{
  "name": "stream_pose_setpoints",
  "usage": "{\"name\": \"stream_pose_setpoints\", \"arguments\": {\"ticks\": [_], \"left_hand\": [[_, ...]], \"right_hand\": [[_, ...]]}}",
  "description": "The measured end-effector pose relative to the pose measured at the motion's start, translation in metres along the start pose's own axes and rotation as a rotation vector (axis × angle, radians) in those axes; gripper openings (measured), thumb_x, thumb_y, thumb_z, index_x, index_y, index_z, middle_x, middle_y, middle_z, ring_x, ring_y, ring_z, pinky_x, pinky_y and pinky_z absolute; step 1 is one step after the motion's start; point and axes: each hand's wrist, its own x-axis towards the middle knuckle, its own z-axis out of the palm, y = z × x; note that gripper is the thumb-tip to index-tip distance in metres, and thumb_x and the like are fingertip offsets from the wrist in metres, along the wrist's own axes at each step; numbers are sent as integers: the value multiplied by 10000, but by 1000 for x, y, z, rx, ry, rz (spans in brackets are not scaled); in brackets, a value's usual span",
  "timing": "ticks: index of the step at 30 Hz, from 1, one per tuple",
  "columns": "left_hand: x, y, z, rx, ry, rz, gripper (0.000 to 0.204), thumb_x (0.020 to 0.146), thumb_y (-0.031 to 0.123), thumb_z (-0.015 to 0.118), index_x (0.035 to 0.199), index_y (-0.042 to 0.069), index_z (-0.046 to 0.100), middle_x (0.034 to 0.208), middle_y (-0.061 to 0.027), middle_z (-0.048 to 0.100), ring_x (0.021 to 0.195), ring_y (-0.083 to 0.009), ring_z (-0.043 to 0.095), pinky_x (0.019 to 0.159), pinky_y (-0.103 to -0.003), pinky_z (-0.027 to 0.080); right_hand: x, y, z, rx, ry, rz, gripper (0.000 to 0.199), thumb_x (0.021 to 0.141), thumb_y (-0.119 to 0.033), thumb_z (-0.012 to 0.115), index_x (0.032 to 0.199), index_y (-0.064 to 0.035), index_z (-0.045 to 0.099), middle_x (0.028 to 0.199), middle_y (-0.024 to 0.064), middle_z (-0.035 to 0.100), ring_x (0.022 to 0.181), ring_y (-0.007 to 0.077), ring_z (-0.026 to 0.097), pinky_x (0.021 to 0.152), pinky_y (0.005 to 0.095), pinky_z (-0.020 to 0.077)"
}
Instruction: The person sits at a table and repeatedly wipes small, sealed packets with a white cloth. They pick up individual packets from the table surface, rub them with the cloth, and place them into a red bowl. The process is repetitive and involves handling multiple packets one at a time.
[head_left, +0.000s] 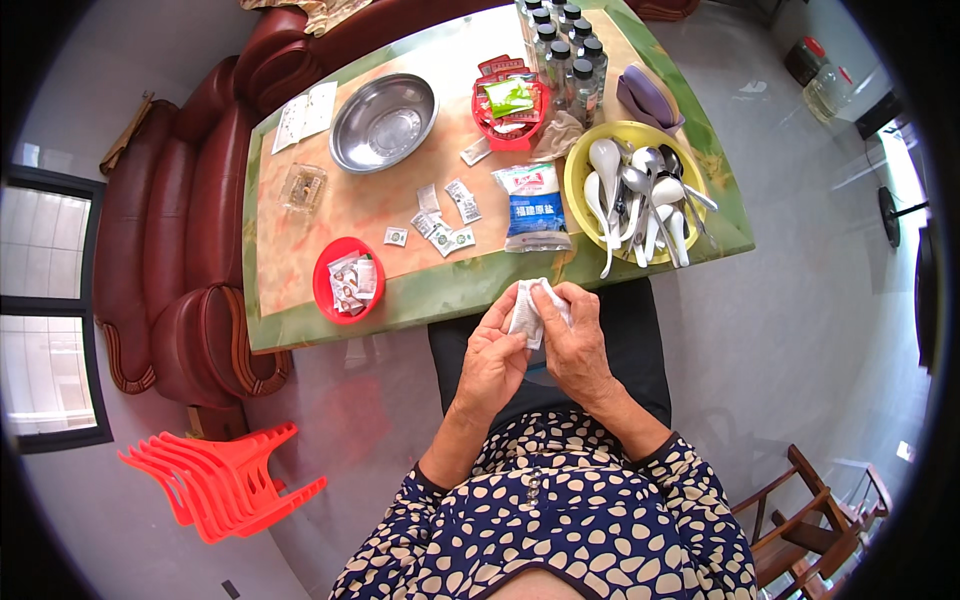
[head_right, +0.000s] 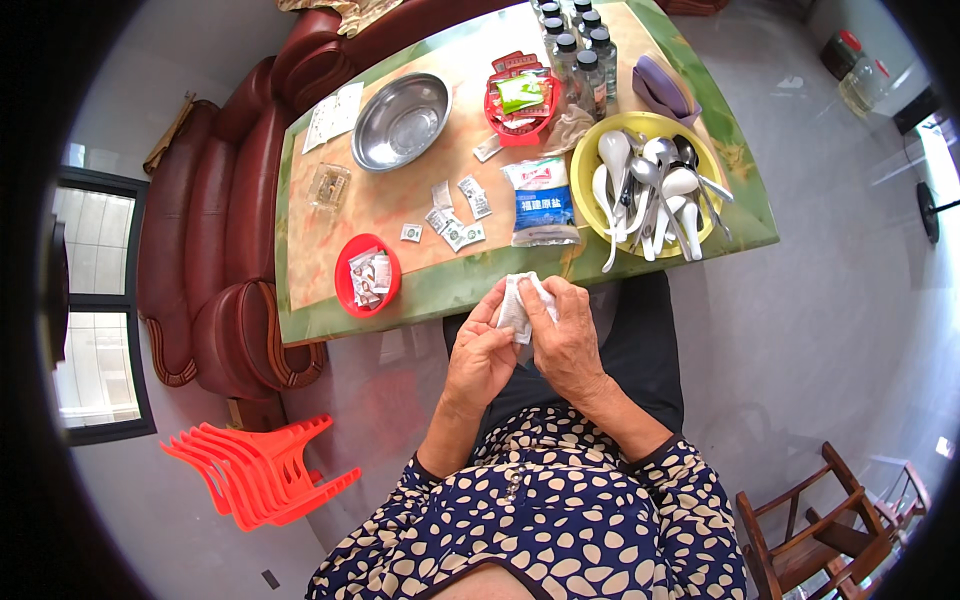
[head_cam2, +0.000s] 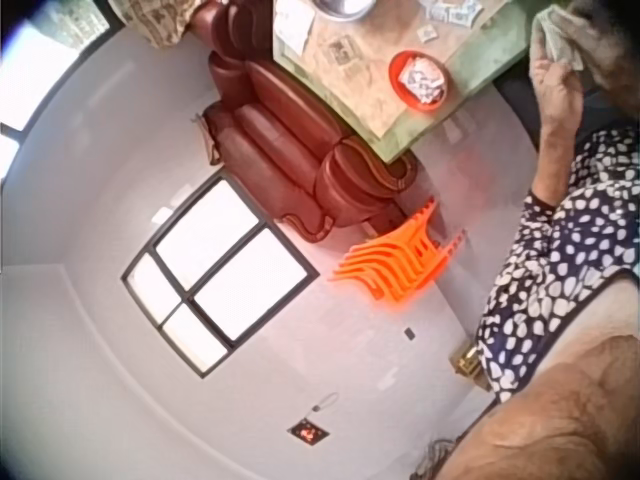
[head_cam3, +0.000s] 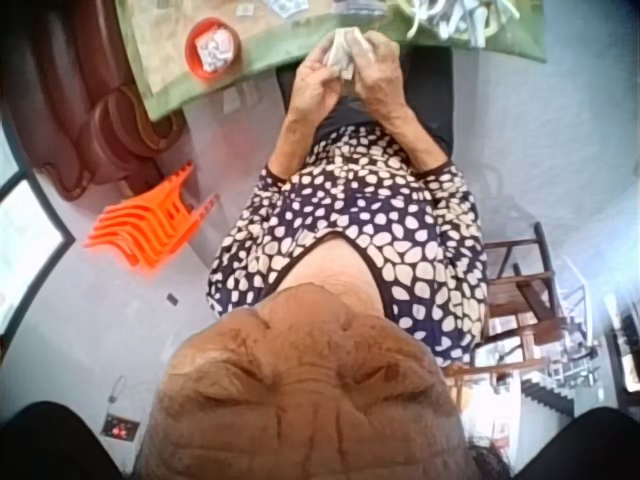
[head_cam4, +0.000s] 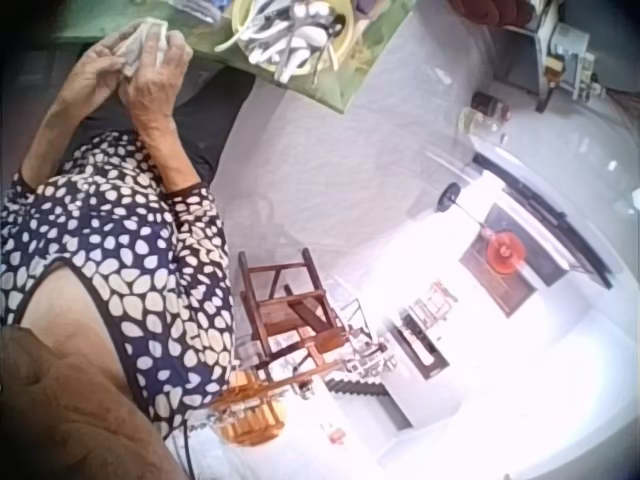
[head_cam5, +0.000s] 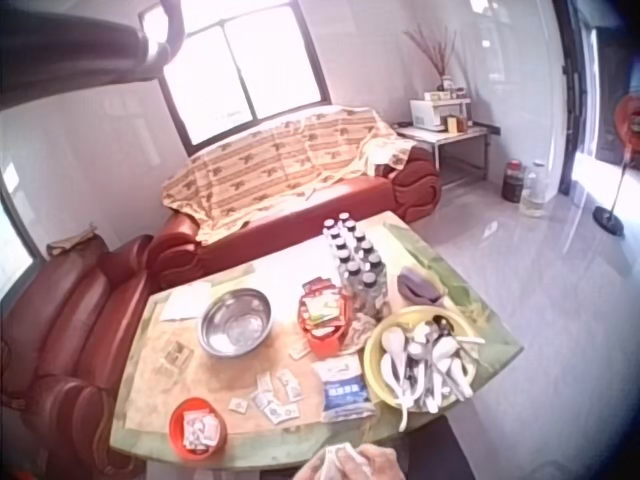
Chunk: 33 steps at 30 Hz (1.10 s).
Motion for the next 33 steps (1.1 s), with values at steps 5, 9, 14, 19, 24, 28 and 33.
{"name": "stream_pose_setpoints", "arguments": {"ticks": [5,9,14,19,24,28,33], "left_hand": [[5,0,-16,-61,10,39,637,824,-126,448,1426,-32,260,1366,-215,444,1240,-276,486,1045,-378,413],[4,6,-15,-42,62,9,626,822,-136,417,1423,-27,276,1348,-208,459,1207,-271,508,1043,-377,413],[0,1,-16,-109,32,-19,625,822,-140,440,1415,-20,282,1358,-191,456,1252,-276,475,1064,-417,398],[0,0,-10,-70,-11,-24,597,848,-81,458,1416,-18,285,1375,-179,440,1258,-261,464,1072,-390,380],[-2,4,-9,-207,-102,-59,502,943,111,402,1415,-16,289,1397,-174,412,1295,-262,413,1092,-401,335],[-4,5,-10,-242,-95,-92,510,1003,263,351,1412,-33,280,1376,-183,427,1280,-265,423,1091,-400,328],[-3,3,-10,-155,-2,-101,569,1018,369,317,1403,-48,279,1380,-251,410,1282,-312,428,1084,-430,338]], "right_hand": [[-17,-7,-3,69,-125,-83,471,735,20,602,1205,27,566,1096,174,509,963,316,510,826,387,464],[-21,-8,-6,174,-177,-111,441,753,25,605,1193,21,574,1086,169,518,952,307,518,812,376,466],[-3,4,-4,51,-66,-46,521,689,48,604,1207,24,561,1081,171,497,945,319,504,823,378,460],[1,3,-3,10,-55,-31,530,698,20,615,1225,3,563,1098,167,496,961,321,505,836,389,459],[-1,-2,-4,23,-93,-126,511,707,-5,626,1216,-28,582,1108,156,505,996,314,508,852,398,459],[3,-4,-4,66,-128,-139,481,714,-18,629,1193,-51,599,1107,148,507,1000,308,506,853,392,458],[-9,-6,-9,85,-213,-212,411,718,-33,635,1127,-62,623,1106,135,508,994,296,505,852,392,459]]}}
